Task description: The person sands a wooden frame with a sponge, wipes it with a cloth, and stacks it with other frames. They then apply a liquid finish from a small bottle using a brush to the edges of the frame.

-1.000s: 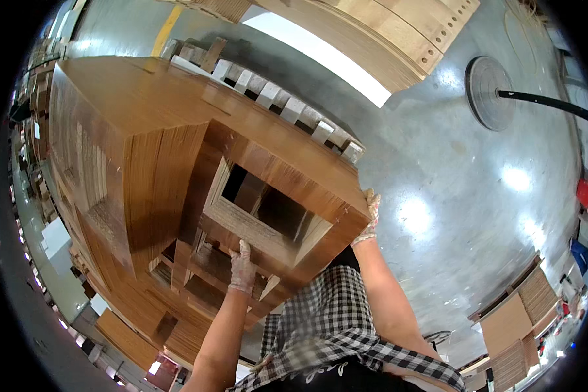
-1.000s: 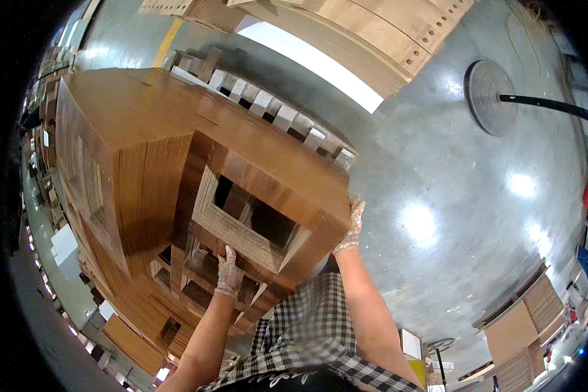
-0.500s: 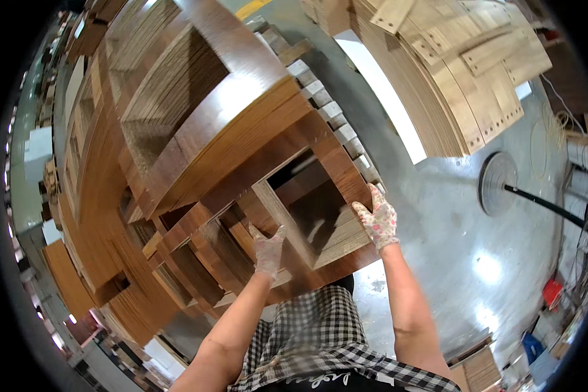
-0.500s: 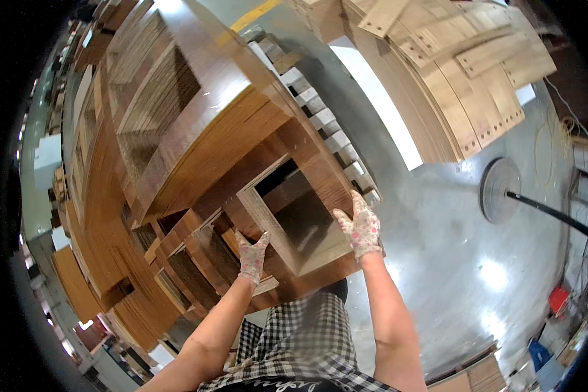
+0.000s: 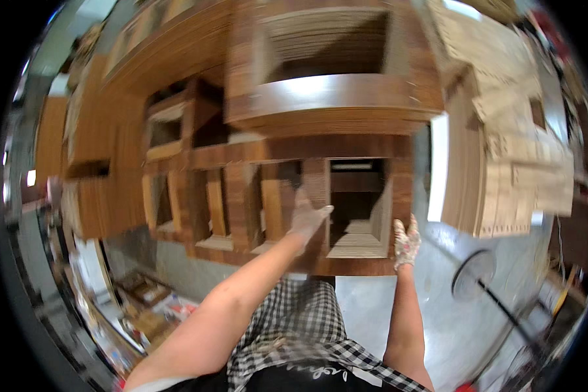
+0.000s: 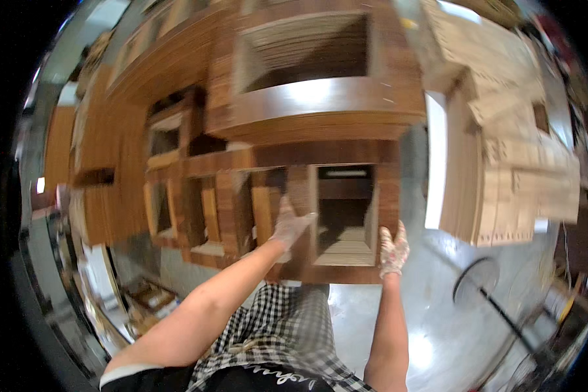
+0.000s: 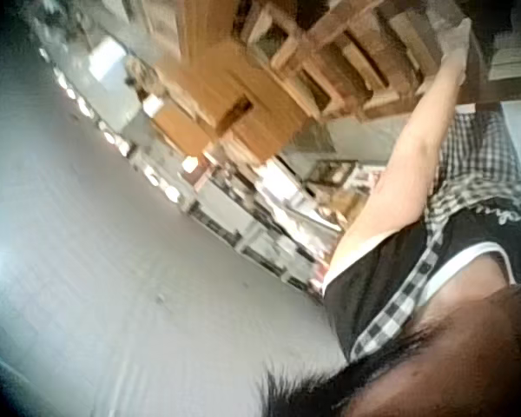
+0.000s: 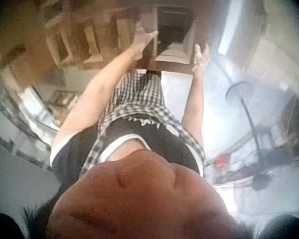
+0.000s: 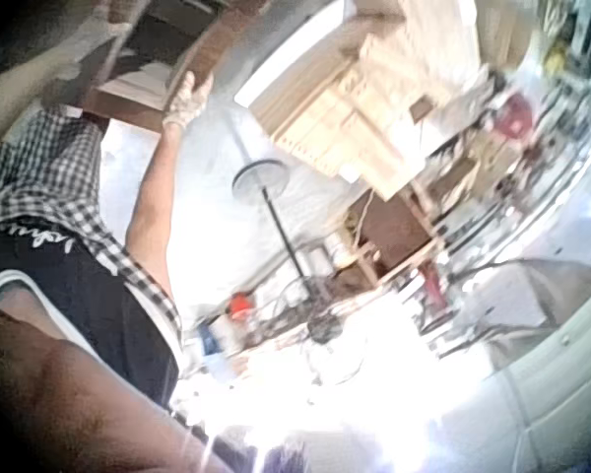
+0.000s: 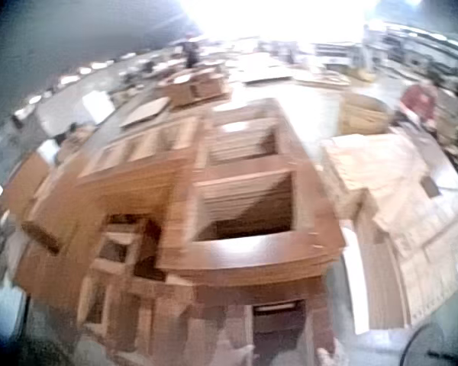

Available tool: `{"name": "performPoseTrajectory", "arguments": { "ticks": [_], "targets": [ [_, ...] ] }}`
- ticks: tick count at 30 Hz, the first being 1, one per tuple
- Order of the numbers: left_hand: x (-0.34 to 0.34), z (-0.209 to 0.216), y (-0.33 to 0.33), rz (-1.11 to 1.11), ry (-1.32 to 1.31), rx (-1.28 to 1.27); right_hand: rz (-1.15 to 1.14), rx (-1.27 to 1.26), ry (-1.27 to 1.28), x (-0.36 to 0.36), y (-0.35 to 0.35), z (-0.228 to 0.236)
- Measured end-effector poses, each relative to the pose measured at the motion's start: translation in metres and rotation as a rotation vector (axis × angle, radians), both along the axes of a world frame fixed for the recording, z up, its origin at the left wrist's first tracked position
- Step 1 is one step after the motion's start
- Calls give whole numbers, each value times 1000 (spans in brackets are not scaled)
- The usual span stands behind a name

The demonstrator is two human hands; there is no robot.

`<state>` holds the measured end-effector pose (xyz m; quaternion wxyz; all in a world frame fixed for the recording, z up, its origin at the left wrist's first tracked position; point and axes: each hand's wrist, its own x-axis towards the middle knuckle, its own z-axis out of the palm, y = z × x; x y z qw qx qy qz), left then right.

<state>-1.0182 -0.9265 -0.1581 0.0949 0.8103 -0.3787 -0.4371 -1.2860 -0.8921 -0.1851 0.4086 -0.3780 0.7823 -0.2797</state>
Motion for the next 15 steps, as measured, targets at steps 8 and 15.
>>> {"name": "performPoseTrajectory", "arguments": {
  "ticks": [8, 15],
  "targets": [
    [54, 37, 52, 84, 121, -259, 156, -30, 273, 13, -4, 34],
    [155, 58, 255, 94, 267, -234, 629, -297, -63, 81, 57, 33]
  ]
}}
